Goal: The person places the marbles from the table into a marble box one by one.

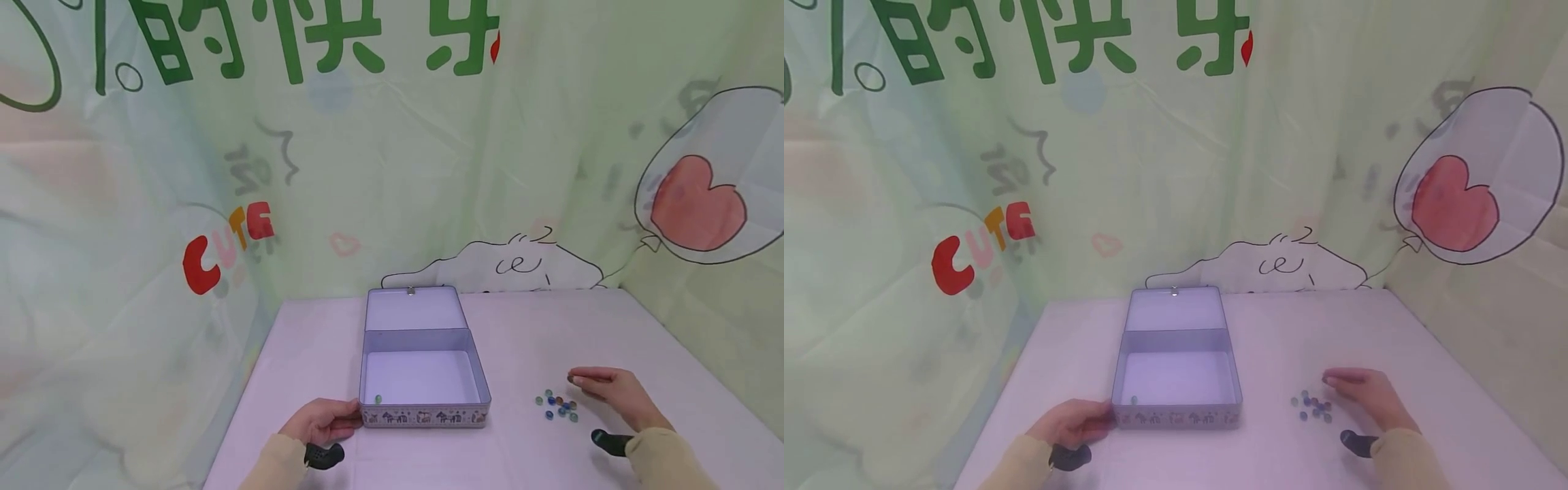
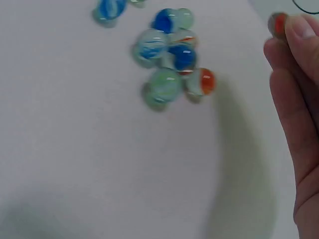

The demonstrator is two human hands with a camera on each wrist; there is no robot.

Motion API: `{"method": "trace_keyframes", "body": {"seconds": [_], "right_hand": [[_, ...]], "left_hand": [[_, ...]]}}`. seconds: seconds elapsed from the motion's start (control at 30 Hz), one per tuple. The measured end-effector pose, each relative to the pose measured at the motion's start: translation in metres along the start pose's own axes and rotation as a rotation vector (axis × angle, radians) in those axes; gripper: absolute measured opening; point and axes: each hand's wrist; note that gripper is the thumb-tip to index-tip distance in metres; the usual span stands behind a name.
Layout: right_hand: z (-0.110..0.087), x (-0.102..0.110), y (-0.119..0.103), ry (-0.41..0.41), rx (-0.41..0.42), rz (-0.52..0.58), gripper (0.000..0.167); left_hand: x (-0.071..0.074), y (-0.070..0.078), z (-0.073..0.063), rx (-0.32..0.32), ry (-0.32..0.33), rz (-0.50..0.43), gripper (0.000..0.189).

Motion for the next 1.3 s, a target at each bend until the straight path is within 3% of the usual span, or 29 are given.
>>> {"method": "trace_keyframes", "body": {"seconds": [0.13, 0.3, 0.6, 0.77, 0.97, 1.3], "right_hand": [[-0.003, 0.009, -0.009, -0.019, 0.012, 0.063, 0.051], [0.006, 0.001, -0.028, -0.053, 0.072, 0.033, 0.052], [0.063, -0.084, -0.111, -0.118, 0.229, 0.010, 0.040], [0.080, -0.124, -0.141, -0.165, 0.267, 0.038, 0.032], [0.087, -0.149, -0.147, -0.181, 0.284, 0.053, 0.029], [0.084, -0.152, -0.147, -0.161, 0.243, 0.016, 0.030]], "left_hand": [[0.002, -0.001, 0.001, -0.006, -0.004, -0.002, 0.043], [0.002, 0.000, 0.004, 0.006, 0.009, -0.001, 0.045], [0.001, 0.002, -0.002, -0.007, 0.013, -0.001, 0.044], [-0.002, 0.001, -0.005, -0.005, 0.003, 0.013, 0.042], [-0.001, 0.001, 0.000, 0.002, -0.002, 0.005, 0.044], [0.002, 0.000, 0.006, 0.004, -0.013, -0.004, 0.042]]}}
Point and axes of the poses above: each hand's wrist, its own z-axis towards the middle knuckle, its own x-axis out of the back of the hand, y = z × x, and after that the axes turned 14 degrees about x, right-handed
